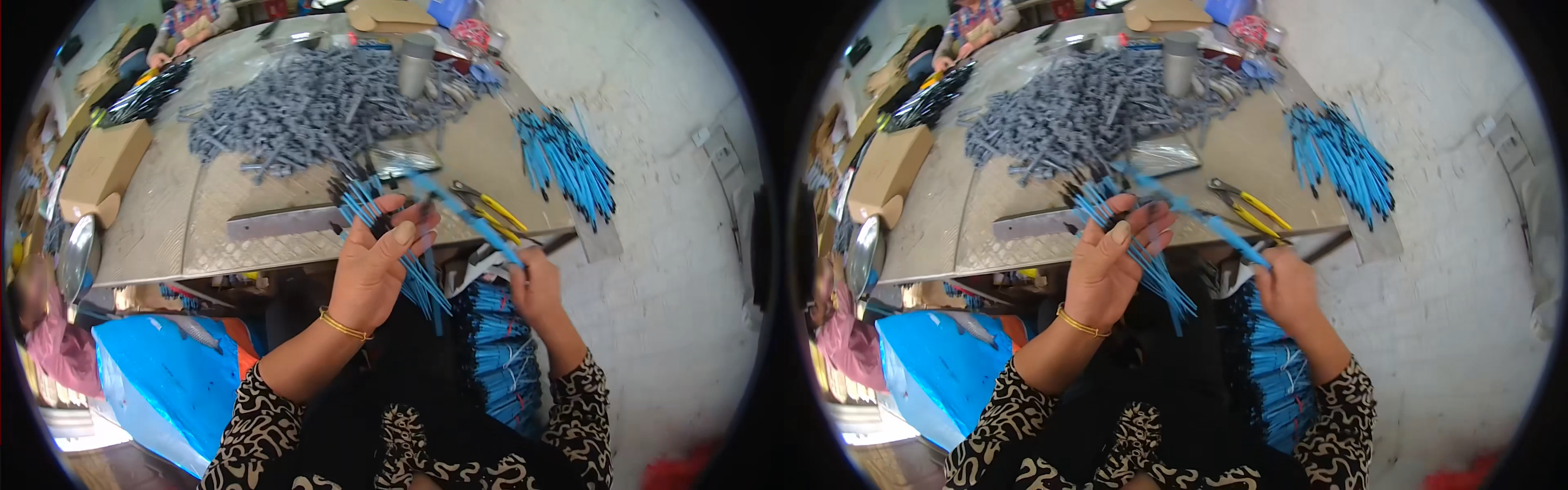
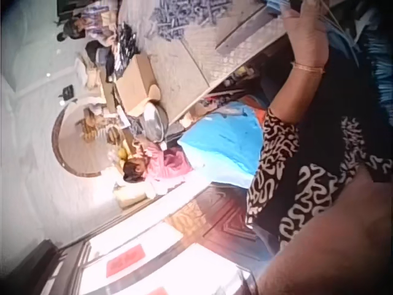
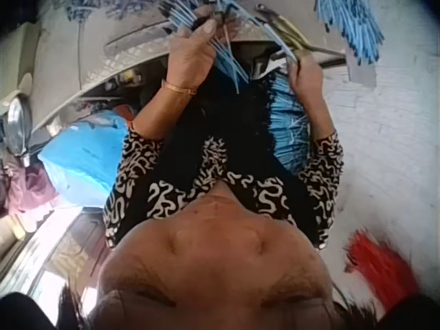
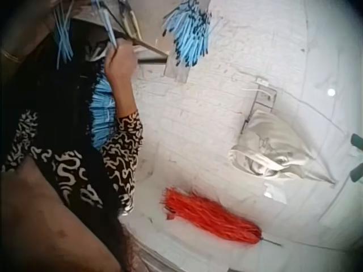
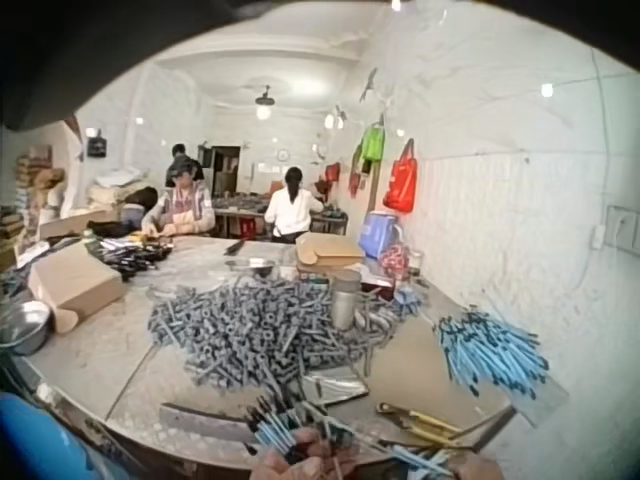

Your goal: The person bundles blue plastic tubes together with red string, then places the completed bundles on a shelf. The string is tightened with pliers.

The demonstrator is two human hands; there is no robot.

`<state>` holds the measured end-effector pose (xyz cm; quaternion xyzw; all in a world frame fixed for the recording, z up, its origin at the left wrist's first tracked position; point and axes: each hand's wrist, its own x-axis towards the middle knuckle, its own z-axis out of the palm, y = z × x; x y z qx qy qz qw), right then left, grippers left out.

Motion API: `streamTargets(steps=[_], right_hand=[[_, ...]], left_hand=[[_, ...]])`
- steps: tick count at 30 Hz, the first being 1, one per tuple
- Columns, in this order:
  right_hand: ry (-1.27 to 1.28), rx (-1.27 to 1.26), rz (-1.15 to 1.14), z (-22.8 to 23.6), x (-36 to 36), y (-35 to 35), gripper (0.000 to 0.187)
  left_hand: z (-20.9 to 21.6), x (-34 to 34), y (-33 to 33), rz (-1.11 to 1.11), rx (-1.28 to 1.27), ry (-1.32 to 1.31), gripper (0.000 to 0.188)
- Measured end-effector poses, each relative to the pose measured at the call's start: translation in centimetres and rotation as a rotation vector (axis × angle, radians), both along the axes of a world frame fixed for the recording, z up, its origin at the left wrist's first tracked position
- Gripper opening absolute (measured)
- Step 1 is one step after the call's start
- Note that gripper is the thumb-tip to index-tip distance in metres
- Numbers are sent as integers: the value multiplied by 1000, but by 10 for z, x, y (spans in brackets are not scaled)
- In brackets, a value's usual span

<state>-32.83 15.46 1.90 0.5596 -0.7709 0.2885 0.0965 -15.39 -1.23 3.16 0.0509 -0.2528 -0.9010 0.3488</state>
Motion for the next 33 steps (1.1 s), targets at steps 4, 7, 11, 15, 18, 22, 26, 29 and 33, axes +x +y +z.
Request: streamTargets(steps=[4, 7, 11, 15, 18, 22, 26, 29, 33], right_hand=[[-39, -30, 109, -8, 27, 1, 16], [-97, -64, 110, -16, 31, 9, 17], [-569, 285, 326, -18, 25, -5, 16], [-67, 141, -16, -28, -113, -23, 27], [166, 191, -408, -22, -189, -65, 32], [58, 448, -527, -45, -249, -80, 32], [86, 532, -335, -47, -273, -70, 32], [-24, 586, -295, -20, -233, -73, 30], [147, 576, -350, -50, -273, -61, 30]], left_hand=[[-2, -4, 14, 30, -217, -144, 20], [9, 2, 23, 141, -9, -172, 17], [5, 25, 24, 188, 2, 1, 15], [16, 42, 24, 43, -96, 63, 10], [19, 78, 14, -135, -301, -4, 11], [22, 115, 2, -415, -482, -255, 12], [6, 126, 3, -649, -516, -419, 15], [-5, 126, 12, -634, -395, -609, 20], [-19, 126, 7, -565, -533, -505, 28]])
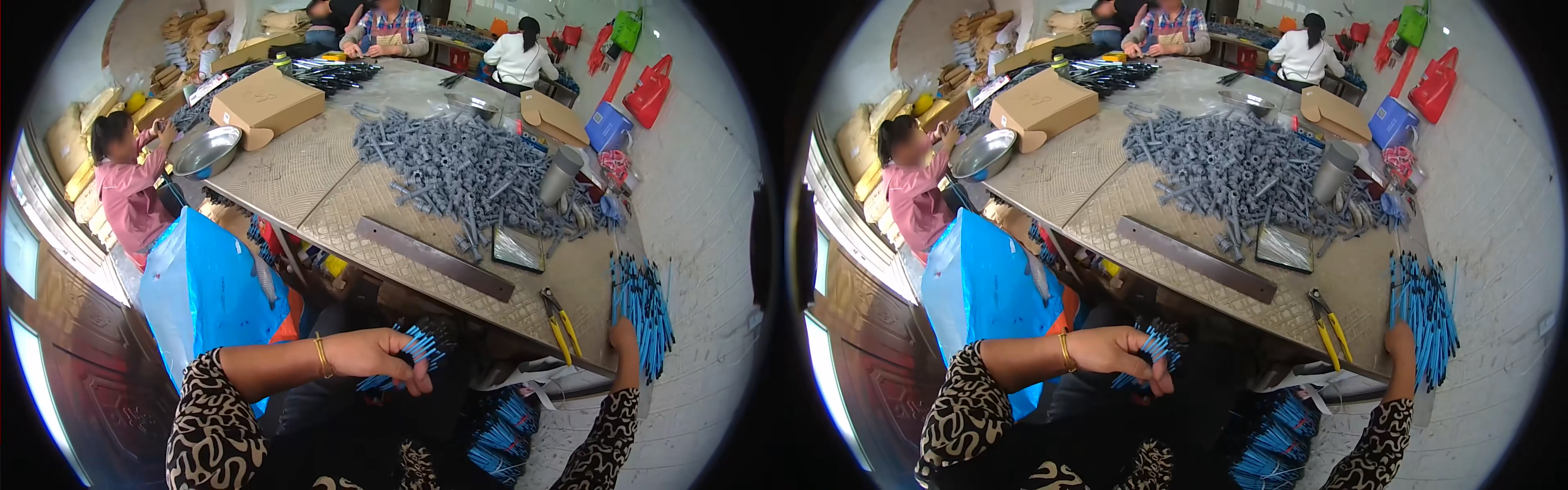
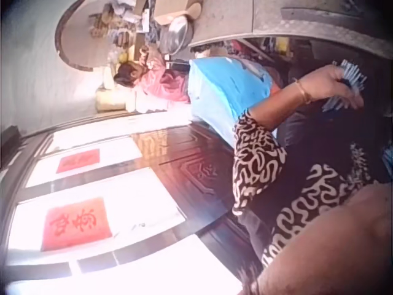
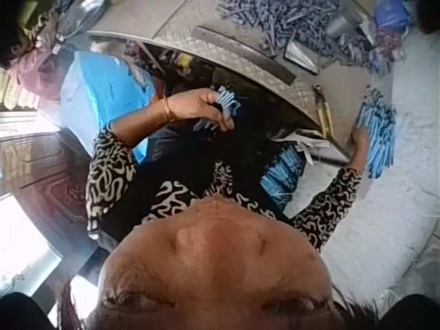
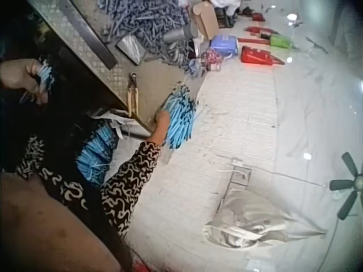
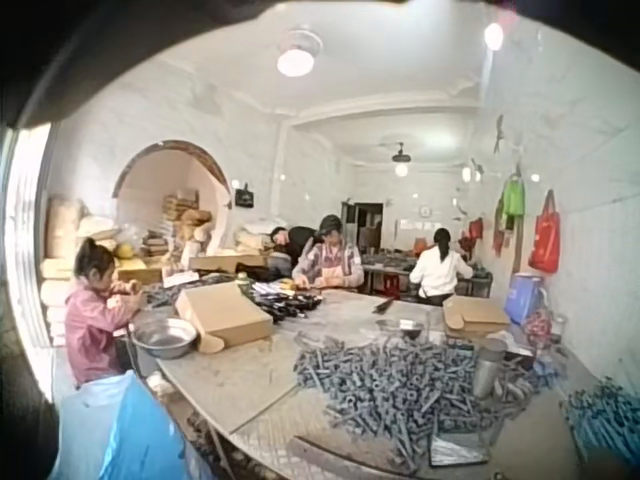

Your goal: The person bundles blue plastic tubes together with red string, then places the completed bundles on a shelf. The string is tightened with pliers.

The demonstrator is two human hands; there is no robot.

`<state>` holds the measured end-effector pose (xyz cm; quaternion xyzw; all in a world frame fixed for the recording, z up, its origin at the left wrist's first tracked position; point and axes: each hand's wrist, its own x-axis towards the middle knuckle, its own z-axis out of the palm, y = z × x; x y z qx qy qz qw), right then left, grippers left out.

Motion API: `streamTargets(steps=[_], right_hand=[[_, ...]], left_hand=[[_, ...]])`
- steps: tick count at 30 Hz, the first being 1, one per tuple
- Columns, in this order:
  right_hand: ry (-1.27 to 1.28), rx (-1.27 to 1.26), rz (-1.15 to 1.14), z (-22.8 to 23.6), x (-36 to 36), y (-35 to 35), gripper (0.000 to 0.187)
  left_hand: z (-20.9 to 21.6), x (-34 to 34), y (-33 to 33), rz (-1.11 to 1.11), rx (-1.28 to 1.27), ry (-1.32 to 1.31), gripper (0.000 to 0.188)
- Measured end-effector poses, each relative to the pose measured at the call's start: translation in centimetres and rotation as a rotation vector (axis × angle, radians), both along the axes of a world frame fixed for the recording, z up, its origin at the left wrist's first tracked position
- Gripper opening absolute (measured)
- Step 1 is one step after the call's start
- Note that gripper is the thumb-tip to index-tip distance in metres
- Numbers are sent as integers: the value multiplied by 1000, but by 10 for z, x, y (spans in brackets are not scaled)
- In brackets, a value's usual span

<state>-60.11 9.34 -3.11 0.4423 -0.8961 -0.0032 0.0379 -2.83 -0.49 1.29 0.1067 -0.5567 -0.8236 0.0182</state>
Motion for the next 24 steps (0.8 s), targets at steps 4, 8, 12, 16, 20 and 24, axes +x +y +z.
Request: streamTargets(steps=[4, 8, 12, 16, 20, 24], right_hand=[[93, -176, -110, 5, 7, 15, 29], [-4, -216, -165, 34, 69, -6, 29], [67, 21, -159, 13, 56, -17, 32], [111, -76, -134, -13, 21, -20, 32], [382, -454, -19, -38, -81, 13, 29], [-58, -419, 11, 14, 15, -30, 29]], left_hand=[[2, 11, 0, 60, 82, -21, 30], [-11, 24, -5, 115, 109, 4, 29], [-27, 27, -2, 131, -47, -13, 28], [-36, 39, -7, 187, -22, 33, 28], [-37, 31, -18, 193, -1, 109, 29], [-28, 33, -19, 267, 88, -86, 30]])
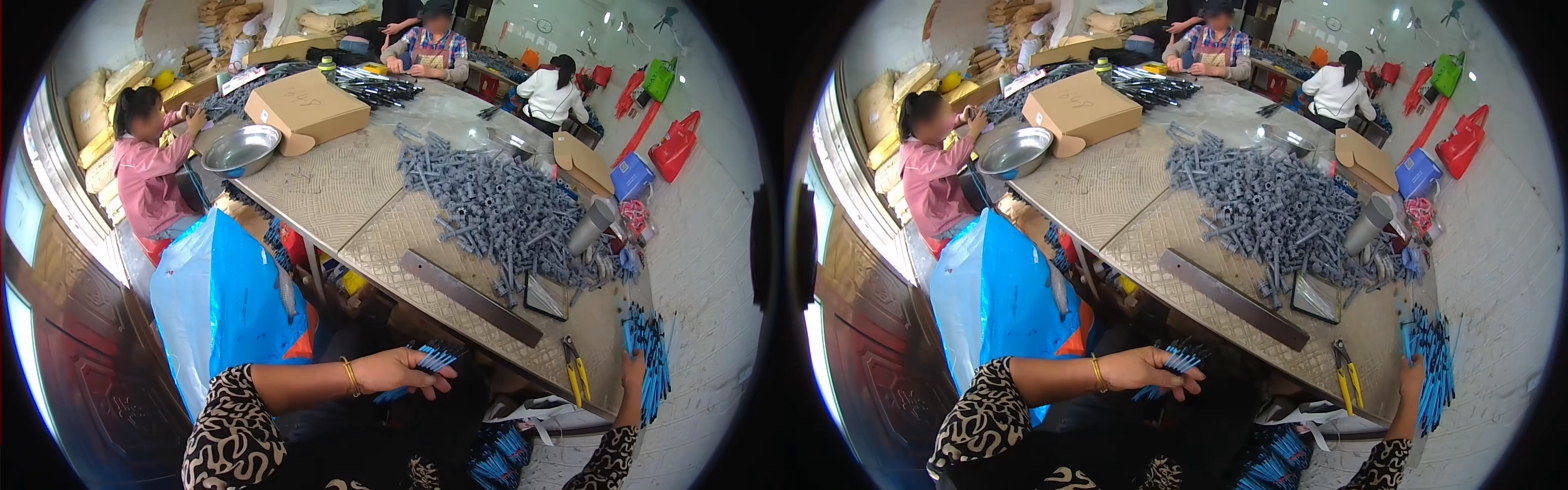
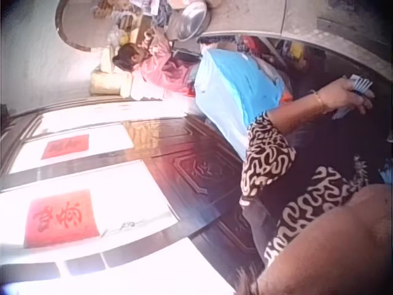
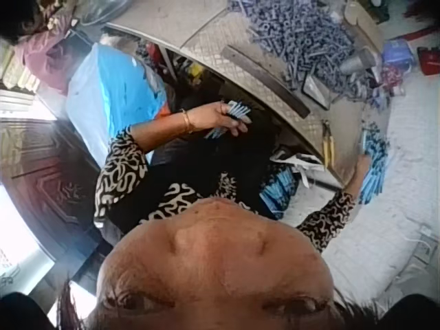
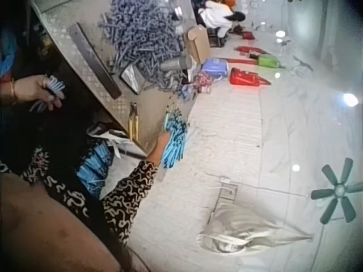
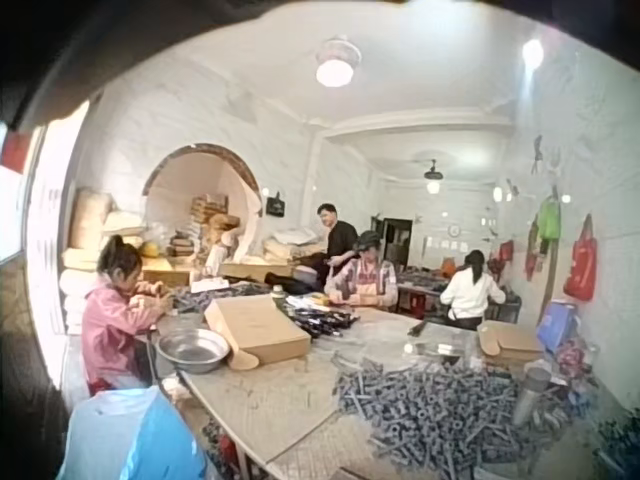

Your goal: The person bundles blue plastic tubes together with red string, then places the completed bundles on a shelf. The string is tightened with pliers.

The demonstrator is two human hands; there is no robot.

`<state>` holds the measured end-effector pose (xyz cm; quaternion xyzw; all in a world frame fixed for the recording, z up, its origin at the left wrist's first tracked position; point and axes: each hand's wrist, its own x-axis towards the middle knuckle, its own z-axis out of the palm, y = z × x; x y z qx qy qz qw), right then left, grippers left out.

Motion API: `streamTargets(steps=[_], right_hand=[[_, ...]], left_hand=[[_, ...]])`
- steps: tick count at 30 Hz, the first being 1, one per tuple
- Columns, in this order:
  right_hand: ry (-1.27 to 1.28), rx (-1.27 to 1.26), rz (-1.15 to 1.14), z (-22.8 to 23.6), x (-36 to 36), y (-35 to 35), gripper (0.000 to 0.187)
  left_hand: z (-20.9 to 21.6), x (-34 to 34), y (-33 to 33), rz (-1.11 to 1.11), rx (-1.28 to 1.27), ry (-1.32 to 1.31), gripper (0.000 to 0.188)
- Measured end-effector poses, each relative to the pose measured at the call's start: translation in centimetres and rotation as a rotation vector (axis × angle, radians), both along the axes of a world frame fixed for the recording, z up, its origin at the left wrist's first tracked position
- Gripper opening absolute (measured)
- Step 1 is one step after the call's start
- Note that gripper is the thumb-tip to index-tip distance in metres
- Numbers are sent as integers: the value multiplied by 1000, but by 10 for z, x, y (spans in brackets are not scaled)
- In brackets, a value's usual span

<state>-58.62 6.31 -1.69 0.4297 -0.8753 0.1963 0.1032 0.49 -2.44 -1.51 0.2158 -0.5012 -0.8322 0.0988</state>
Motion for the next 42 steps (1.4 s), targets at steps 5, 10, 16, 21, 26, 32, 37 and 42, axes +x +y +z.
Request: streamTargets(steps=[5, 10, 16, 21, 26, 32, 37, 42], right_hand=[[127, 143, 38, 37, 23, 23, 29], [277, 189, 58, 39, 18, 26, 24], [-86, -296, 17, 35, 6, 22, 24], [-141, -384, 118, 54, 36, 23, 27], [-210, -362, 347, 79, 179, -27, 22], [-469, -372, 547, 87, 249, -25, 19], [-458, -211, 681, 89, 278, -11, 17], [-1042, 175, 665, 75, 313, 20, 14]], left_hand=[[-12, -13, 0, -69, 68, 114, 31], [-12, -12, 3, -31, 122, 181, 31], [-8, -4, 8, 28, 23, 134, 28], [-16, -12, 4, 59, 81, 209, 27], [-5, -4, 7, 300, 197, 226, 29], [13, -23, 4, 504, 263, 329, 28], [25, -29, 7, 628, 246, 455, 29], [40, -41, 11, 666, 227, 651, 22]])
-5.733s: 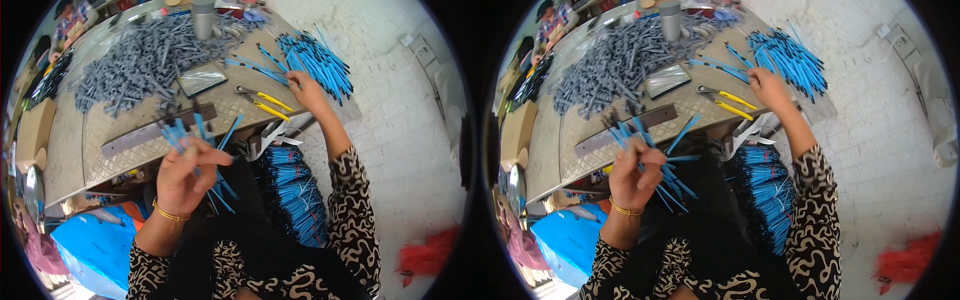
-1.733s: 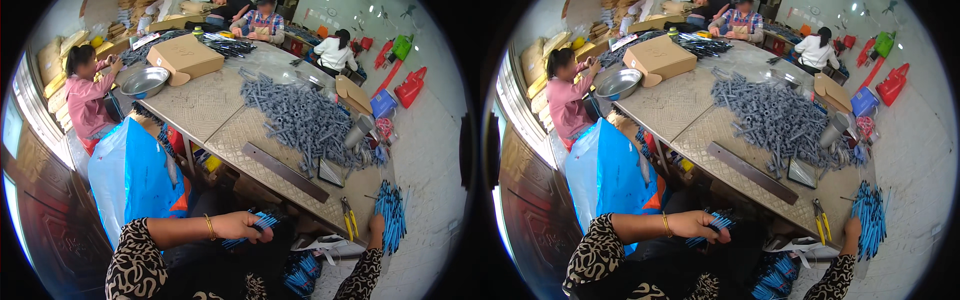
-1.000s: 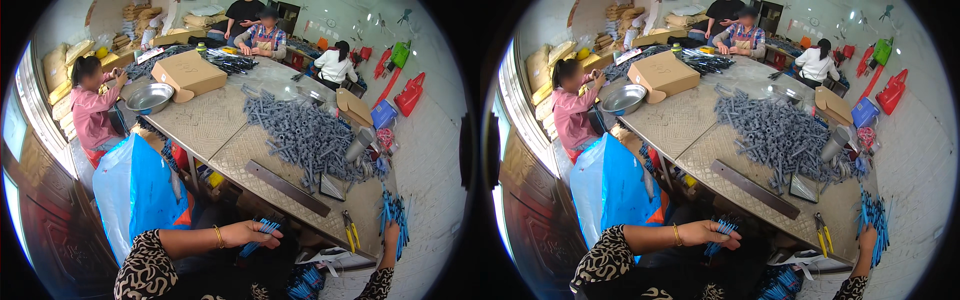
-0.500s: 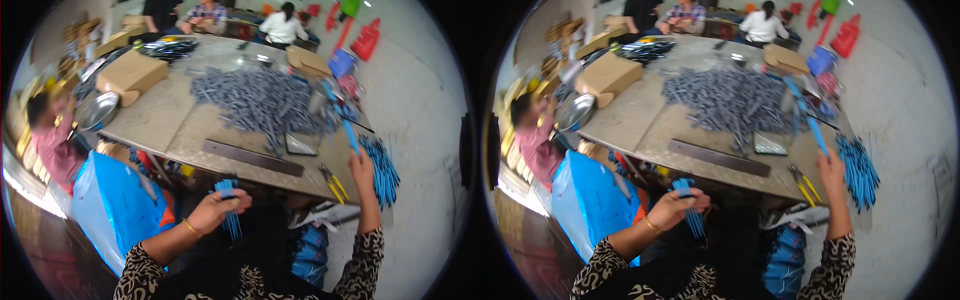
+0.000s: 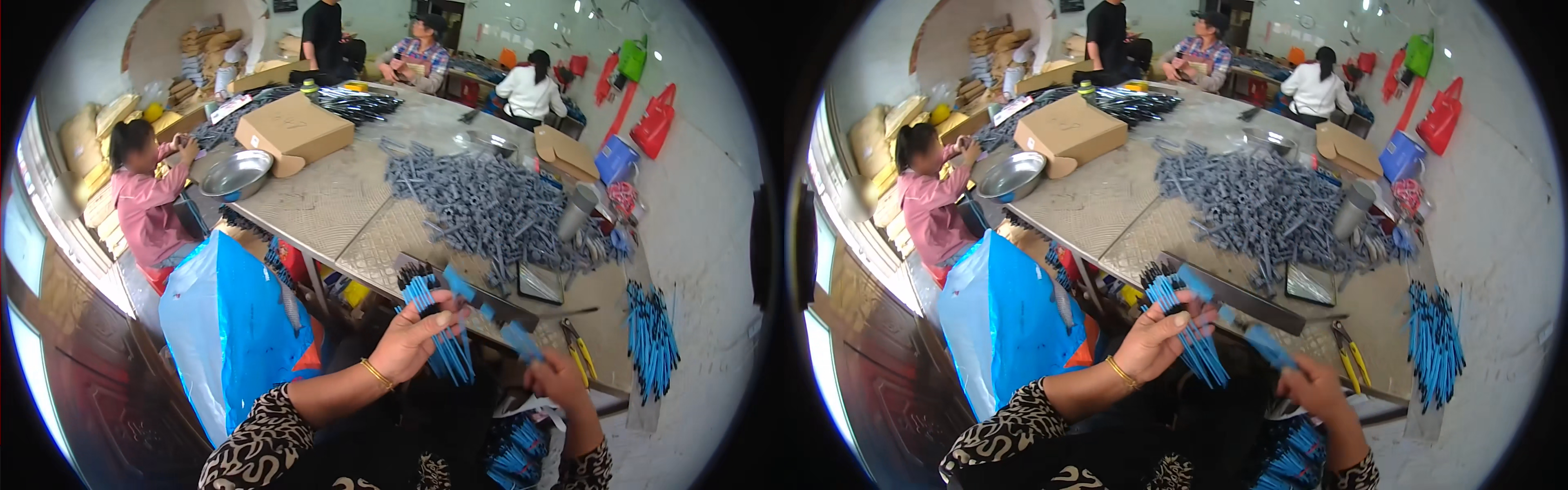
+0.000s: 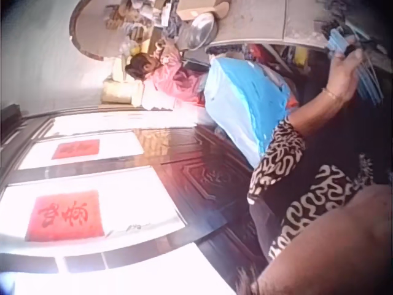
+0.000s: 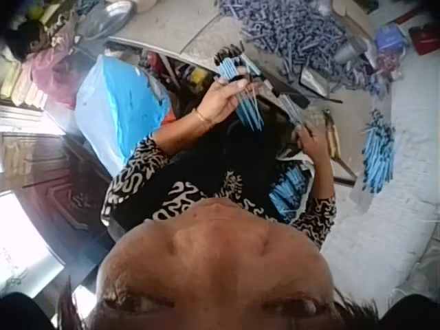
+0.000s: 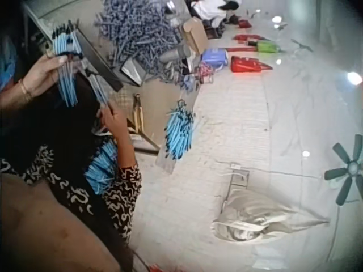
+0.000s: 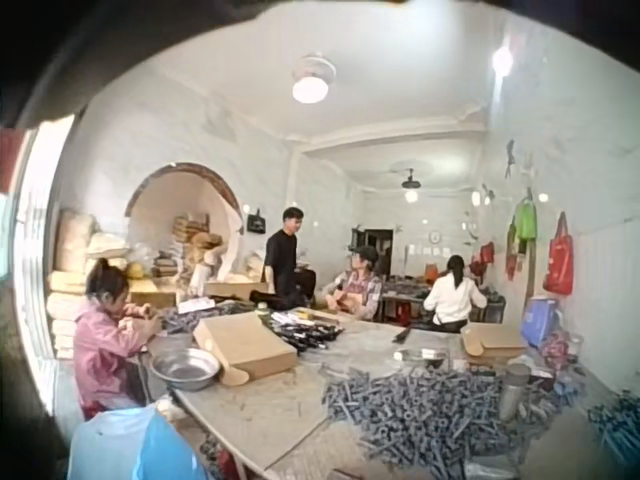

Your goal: The person bundles blue plastic tubes together with red string, then places the completed bundles on a shelf. The string is tightened with pliers.

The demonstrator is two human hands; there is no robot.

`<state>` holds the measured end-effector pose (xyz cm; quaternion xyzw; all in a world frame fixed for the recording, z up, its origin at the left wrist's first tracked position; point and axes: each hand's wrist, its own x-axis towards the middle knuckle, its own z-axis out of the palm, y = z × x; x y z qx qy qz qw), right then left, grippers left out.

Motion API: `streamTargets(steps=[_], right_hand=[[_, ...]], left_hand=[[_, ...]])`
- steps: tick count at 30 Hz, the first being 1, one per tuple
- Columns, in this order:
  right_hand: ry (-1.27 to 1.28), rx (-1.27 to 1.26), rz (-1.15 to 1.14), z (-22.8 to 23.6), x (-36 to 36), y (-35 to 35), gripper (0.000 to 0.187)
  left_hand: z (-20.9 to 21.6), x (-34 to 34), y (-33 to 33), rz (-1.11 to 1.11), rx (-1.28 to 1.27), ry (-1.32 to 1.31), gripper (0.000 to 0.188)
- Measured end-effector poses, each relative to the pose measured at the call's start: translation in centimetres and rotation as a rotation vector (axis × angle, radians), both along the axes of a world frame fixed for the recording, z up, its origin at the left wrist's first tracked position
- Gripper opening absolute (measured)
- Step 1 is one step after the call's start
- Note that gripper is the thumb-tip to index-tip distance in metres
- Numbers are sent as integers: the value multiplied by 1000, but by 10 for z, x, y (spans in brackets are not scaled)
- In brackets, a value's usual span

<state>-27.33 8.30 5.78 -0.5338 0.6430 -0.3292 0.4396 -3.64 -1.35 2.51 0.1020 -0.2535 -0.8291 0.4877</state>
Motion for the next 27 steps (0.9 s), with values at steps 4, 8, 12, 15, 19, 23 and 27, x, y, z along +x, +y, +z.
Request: streamTargets(steps=[4, 8, 12, 15, 19, 23, 27], right_hand=[[-108, -12, 138, -36, 12, 6, 14], [-202, -4, 24, -46, 22, 12, 11], [-208, -104, 2, -57, 32, 14, 10], [26, -263, 59, -64, 35, 11, 8], [-17, -175, 51, -61, 47, 12, 11], [-31, -64, 84, -61, 48, 9, 7], [-133, 99, 40, -56, 49, 7, 8]], left_hand=[[-8, 5, -1, -44, -83, 1, 17], [-10, 2, 1, 26, -127, -119, 12], [-16, 0, 1, 129, -127, -222, 11], [-18, 2, 2, 162, -116, -259, 12], [-21, 6, 2, 166, -93, -288, 12], [-27, 12, 1, 43, -78, -190, 21], [-24, 20, 1, -241, 4, 123, 38]])
